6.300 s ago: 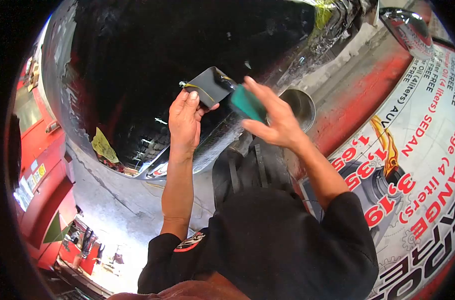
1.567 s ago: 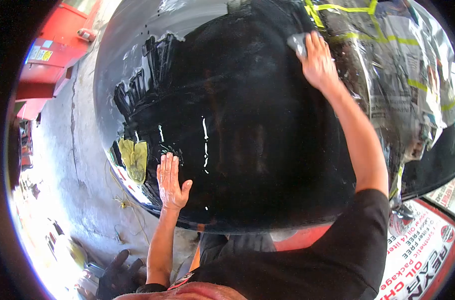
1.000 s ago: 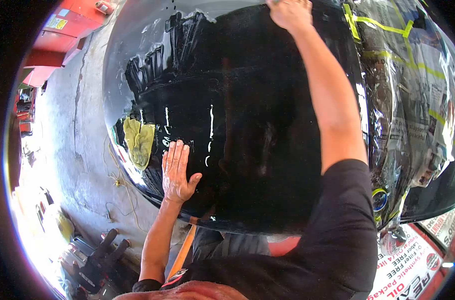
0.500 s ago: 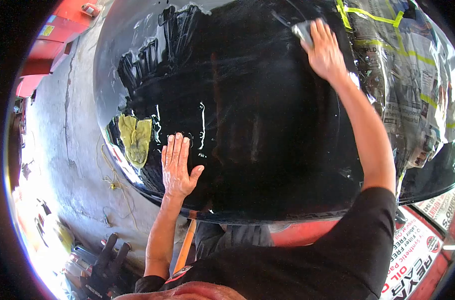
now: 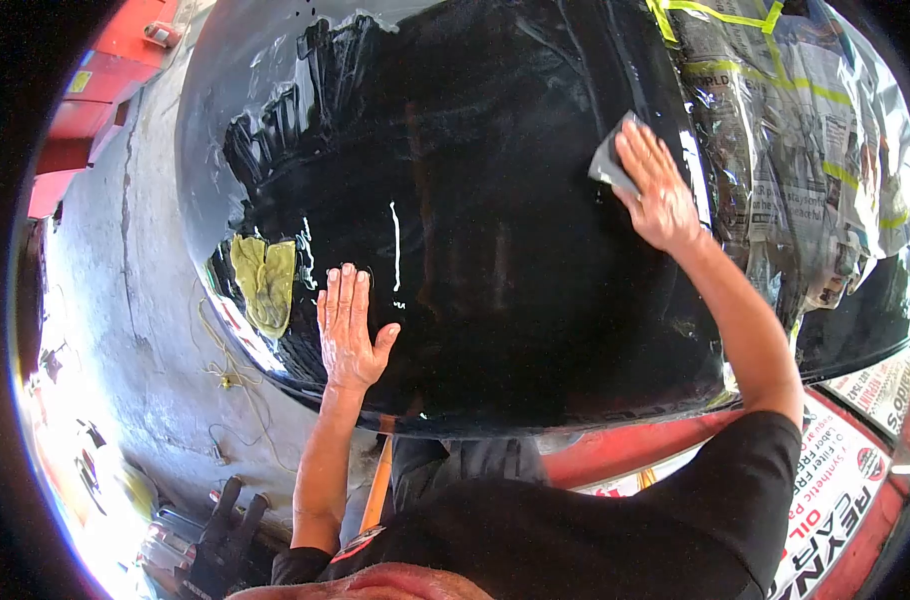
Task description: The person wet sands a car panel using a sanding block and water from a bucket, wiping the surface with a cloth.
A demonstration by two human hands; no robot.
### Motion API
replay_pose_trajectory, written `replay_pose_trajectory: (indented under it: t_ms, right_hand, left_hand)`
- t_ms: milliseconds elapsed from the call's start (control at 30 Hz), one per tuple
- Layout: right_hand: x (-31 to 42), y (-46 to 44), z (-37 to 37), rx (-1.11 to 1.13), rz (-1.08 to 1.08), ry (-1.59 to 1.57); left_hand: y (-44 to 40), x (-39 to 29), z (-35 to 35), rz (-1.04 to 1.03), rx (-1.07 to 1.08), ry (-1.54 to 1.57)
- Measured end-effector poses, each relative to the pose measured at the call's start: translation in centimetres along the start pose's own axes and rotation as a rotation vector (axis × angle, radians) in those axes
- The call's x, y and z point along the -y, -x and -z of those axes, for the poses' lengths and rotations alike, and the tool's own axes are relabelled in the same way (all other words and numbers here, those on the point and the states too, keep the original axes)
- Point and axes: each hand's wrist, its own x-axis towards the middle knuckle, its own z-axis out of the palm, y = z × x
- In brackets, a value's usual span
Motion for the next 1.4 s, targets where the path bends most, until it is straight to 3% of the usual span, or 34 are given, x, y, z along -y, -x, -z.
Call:
replay_pose_trajectory:
  t_ms: [133, 200, 300, 333, 367, 400, 533, 600, 667, 767, 800, 867, 900, 1033, 1100, 1133, 1200, 1267, 1300, 1400]
  right_hand:
    - [-8.3, -15.1, -2.8, -0.295, -0.065, 0.161]
    - [-16.4, -24.1, -6.2, -0.380, 0.030, 0.607]
    - [-13.7, -25.2, -4.8, -0.154, -0.039, 0.730]
    - [-12.2, -21.6, -5.1, -0.275, 0.066, 0.949]
    - [-6.4, -18.6, -1.7, -0.198, -0.239, 0.154]
    - [-5.5, -13.2, -3.4, -0.315, -0.164, 0.232]
    - [5.2, 7.6, -1.1, -0.144, -0.370, 0.076]
    - [6.3, 11.1, -1.3, -0.106, -0.423, 0.081]
    - [4.7, 6.6, -1.3, -0.138, -0.450, 0.077]
    - [-4.0, -7.5, -1.9, -0.333, -0.262, 0.189]
    - [-4.9, -11.7, -0.8, -0.323, -0.267, 0.193]
    - [-9.6, -18.4, -1.4, -0.082, -0.381, 0.264]
    - [-9.1, -17.9, -1.6, -0.152, -0.363, 0.231]
    - [-6.4, -11.2, -2.6, -0.409, -0.201, 0.253]
    - [-4.3, -8.4, -4.1, -0.461, -0.262, 0.308]
    - [-1.9, -9.1, -4.0, -0.449, -0.263, 0.413]
    - [5.6, -12.3, -2.5, -0.324, -0.210, 0.232]
    - [12.7, -17.4, -5.1, -0.387, -0.088, 0.120]
    - [15.5, -20.2, -5.7, -0.288, -0.117, 0.073]
    - [18.4, -23.6, -9.4, -0.481, -0.031, 0.119]
  left_hand:
    - [0.0, 0.2, 0.1, 0.012, 0.008, 0.003]
    - [0.0, 0.1, 0.0, 0.010, 0.000, 0.012]
    - [0.2, -0.1, 0.1, 0.026, 0.007, 0.015]
    - [0.0, 0.0, 0.0, 0.019, -0.002, 0.010]
    - [0.0, 0.0, -0.1, 0.014, -0.009, 0.004]
    - [0.2, 0.0, -0.2, 0.008, -0.013, 0.001]
    - [0.0, -0.2, 0.0, 0.001, -0.011, -0.012]
    - [-0.2, -0.1, 0.0, -0.023, -0.013, -0.020]
    - [0.1, -0.1, -0.2, -0.026, -0.022, -0.020]
    - [0.1, 0.0, -0.2, -0.025, -0.021, -0.022]
    - [0.0, 0.0, -0.3, -0.025, -0.025, -0.020]
    - [-0.1, -0.2, -0.2, -0.011, -0.035, -0.002]
    - [0.0, -0.4, -0.2, -0.004, -0.025, -0.001]
    - [0.0, -0.3, 0.0, -0.005, -0.028, -0.013]
    - [0.0, -0.5, 0.4, 0.013, -0.021, -0.015]
    - [-0.1, -0.4, 0.3, 0.008, -0.023, -0.011]
    - [0.0, -0.1, 0.2, 0.009, -0.024, -0.014]
    - [0.0, -0.1, 0.0, -0.002, -0.025, -0.015]
    - [0.0, -0.1, 0.0, -0.007, -0.036, -0.009]
    - [0.1, -0.2, 0.0, -0.002, -0.040, 0.000]
